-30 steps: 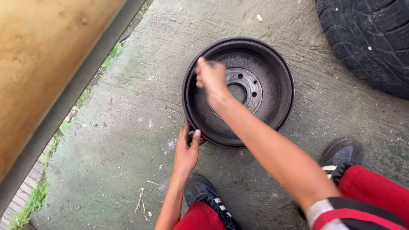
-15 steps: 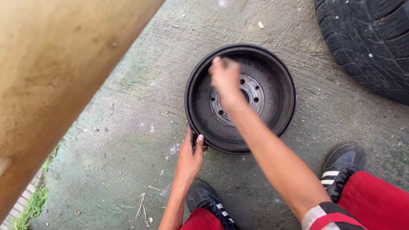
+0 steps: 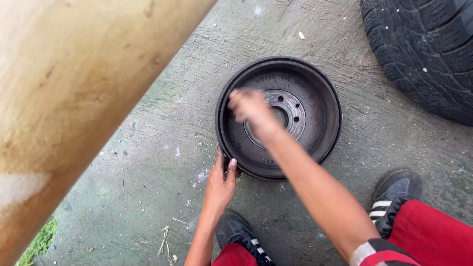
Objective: Cleaning and sanding the interior surface of a car brake drum.
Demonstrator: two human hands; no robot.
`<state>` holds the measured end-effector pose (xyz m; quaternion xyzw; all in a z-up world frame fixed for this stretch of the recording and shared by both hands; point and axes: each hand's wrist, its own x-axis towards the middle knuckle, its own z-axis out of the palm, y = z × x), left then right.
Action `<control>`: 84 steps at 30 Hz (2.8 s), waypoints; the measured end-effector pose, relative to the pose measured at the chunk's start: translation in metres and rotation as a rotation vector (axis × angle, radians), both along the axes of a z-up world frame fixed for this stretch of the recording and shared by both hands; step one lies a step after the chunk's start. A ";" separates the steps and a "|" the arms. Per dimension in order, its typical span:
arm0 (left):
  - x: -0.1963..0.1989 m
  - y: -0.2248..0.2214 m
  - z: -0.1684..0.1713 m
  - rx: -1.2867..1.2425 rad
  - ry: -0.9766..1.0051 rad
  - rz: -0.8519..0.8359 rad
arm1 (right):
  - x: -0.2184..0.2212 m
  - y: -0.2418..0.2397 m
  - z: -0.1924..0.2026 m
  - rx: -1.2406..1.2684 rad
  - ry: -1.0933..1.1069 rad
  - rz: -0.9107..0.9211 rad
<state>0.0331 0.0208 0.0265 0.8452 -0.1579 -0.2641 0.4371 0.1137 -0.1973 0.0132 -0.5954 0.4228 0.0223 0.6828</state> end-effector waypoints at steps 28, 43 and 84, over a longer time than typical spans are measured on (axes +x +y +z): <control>-0.006 0.006 -0.004 0.059 0.253 0.122 | -0.006 -0.019 -0.009 0.160 -0.490 -0.592; 0.000 -0.007 0.011 0.012 0.077 0.089 | -0.042 0.014 -0.010 -0.293 -0.311 0.578; -0.006 0.002 -0.017 -0.073 0.043 0.077 | -0.111 -0.024 0.046 -0.269 0.205 1.676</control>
